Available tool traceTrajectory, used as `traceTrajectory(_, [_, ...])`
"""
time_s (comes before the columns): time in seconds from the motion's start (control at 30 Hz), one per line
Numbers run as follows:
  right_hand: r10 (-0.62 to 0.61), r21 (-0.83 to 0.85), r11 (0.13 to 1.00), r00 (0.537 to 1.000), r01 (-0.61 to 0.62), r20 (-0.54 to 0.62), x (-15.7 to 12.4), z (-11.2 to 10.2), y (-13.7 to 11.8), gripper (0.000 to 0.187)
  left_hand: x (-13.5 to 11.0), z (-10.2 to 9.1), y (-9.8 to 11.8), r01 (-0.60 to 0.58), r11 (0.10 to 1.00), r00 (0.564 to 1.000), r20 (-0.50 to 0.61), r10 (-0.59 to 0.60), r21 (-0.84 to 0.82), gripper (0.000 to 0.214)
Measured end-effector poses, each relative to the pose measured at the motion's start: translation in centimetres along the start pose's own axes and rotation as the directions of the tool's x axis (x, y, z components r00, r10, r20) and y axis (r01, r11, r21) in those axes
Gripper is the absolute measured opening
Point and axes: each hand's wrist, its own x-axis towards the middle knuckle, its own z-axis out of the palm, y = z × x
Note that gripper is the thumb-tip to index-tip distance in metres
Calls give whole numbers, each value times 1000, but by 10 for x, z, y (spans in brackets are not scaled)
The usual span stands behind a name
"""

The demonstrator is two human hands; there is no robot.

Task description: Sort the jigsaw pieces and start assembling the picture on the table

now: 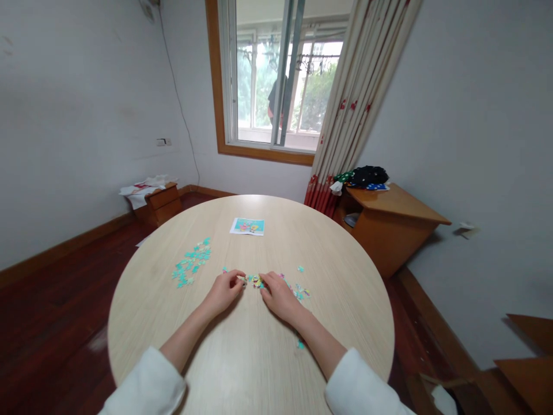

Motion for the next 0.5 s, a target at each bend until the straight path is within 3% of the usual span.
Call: traceTrajectory(0.5, [1, 21, 1000, 1000, -1, 3, 0, 1, 4, 36, -3, 2, 14, 16, 971, 1000, -13, -13, 240, 18])
